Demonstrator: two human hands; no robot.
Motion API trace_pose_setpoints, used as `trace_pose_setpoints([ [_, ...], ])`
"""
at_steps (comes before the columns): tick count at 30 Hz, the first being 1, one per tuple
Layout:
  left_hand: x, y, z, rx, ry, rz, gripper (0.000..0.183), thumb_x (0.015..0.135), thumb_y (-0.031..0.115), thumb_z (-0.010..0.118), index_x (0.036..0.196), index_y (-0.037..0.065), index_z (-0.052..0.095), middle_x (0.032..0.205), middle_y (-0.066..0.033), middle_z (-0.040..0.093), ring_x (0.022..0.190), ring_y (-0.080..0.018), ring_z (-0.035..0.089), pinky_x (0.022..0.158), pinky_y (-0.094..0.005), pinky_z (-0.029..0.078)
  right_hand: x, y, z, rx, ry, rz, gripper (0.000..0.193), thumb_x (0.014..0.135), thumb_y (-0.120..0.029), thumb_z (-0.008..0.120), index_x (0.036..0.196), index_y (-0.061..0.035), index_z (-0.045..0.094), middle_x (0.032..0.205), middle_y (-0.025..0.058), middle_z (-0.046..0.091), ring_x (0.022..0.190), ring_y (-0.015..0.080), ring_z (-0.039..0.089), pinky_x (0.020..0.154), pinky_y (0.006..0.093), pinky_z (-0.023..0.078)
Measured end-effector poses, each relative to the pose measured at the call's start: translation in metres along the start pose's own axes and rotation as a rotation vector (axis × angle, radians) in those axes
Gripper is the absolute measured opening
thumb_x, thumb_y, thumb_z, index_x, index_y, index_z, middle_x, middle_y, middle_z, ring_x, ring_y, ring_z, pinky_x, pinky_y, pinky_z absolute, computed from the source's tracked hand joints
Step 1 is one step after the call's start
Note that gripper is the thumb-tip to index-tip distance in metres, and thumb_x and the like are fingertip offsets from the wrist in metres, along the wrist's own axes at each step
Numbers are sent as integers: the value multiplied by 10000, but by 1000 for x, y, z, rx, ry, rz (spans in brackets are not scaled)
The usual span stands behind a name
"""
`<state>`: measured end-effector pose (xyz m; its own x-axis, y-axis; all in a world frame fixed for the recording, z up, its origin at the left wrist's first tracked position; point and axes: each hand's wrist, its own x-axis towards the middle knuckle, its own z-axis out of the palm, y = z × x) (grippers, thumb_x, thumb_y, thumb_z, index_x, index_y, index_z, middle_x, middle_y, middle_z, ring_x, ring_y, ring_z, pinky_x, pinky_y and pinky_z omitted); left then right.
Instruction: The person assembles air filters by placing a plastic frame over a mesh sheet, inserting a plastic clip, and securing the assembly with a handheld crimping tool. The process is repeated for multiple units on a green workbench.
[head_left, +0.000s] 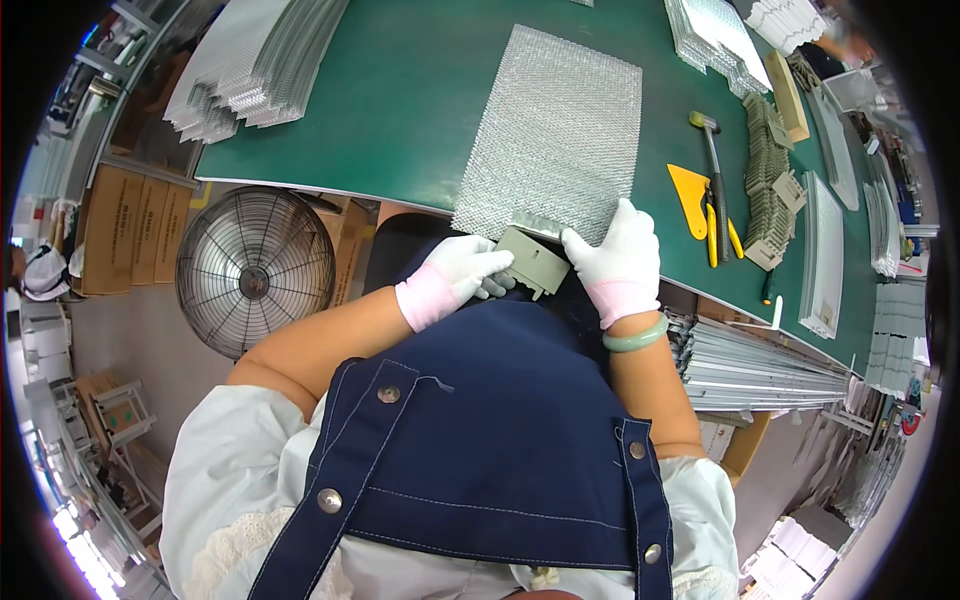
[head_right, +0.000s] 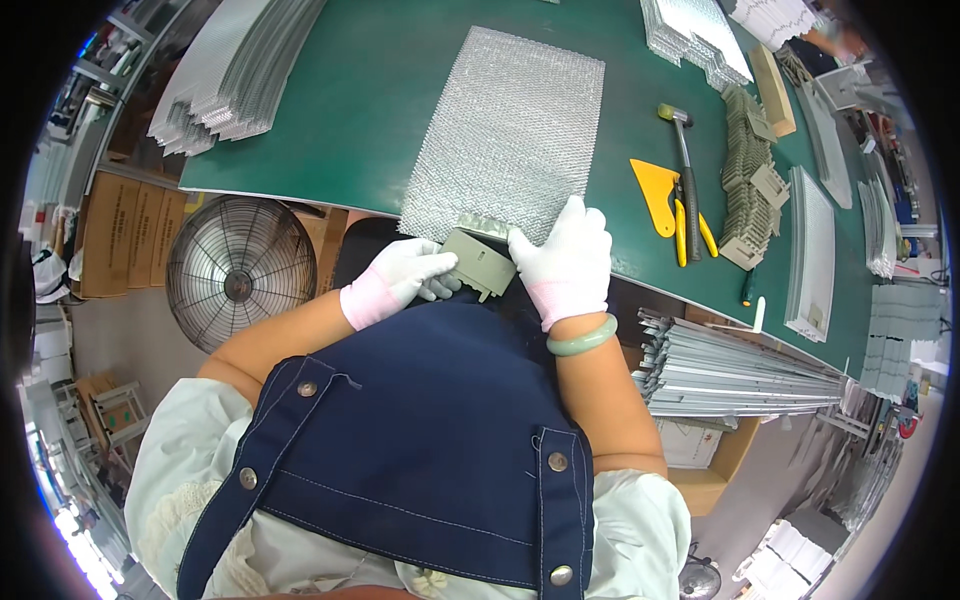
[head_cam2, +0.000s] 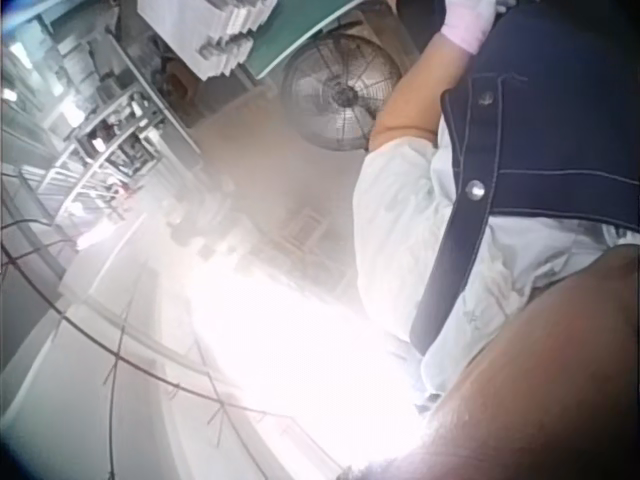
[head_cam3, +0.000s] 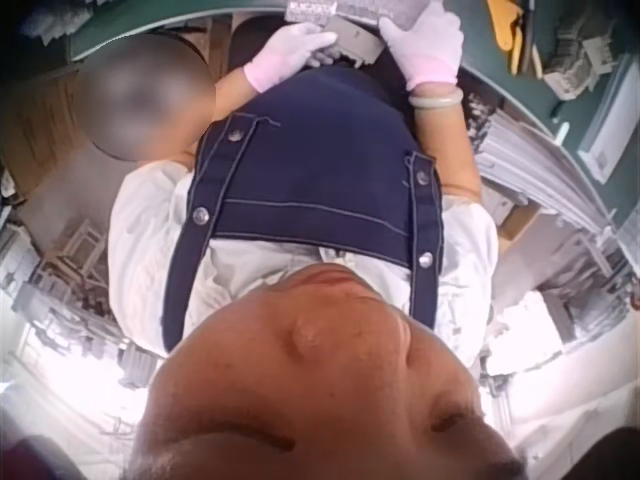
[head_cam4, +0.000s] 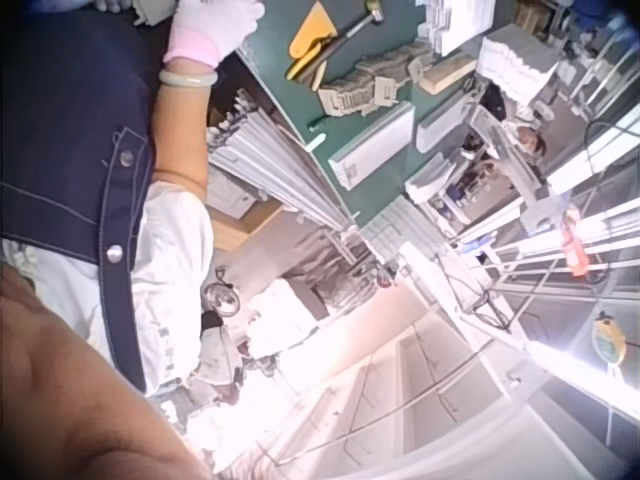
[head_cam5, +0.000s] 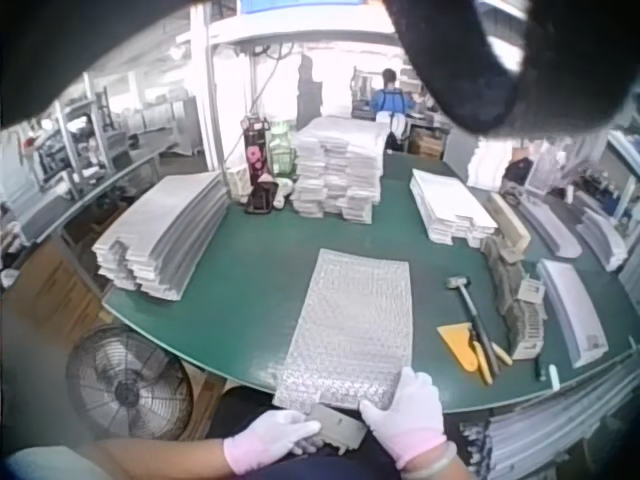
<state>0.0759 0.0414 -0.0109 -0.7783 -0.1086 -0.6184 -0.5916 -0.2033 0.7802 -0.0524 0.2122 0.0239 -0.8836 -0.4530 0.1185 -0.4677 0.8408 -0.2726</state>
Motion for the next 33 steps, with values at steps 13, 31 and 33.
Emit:
trace_pose_setpoints([
  [13,0,-4,-2,-86,-40,7,362,956,319,618,1069,-24,616,962,-123,696,797,-142,649,729,-277,541,-43,43,-22,687,-378,357,502,860,-406,758,1028,51,633,880,123,680,664,179,602,638,294,507],
  [31,8,-14,-2,-268,-107,-47,324,976,279,603,1109,-17,601,1033,-128,672,853,-151,625,762,-293,527,-49,44,55,2184,-695,507,355,1016,-241,542,1250,24,567,1208,133,655,1063,231,640,887,335,517],
  [33,11,-21,-1,-308,-65,-84,321,977,275,601,1132,-6,603,1047,-124,688,887,-173,656,774,-301,533,-50,33,46,2040,-565,529,340,1007,-216,556,1231,39,577,1203,153,655,1075,251,646,909,369,512],
])
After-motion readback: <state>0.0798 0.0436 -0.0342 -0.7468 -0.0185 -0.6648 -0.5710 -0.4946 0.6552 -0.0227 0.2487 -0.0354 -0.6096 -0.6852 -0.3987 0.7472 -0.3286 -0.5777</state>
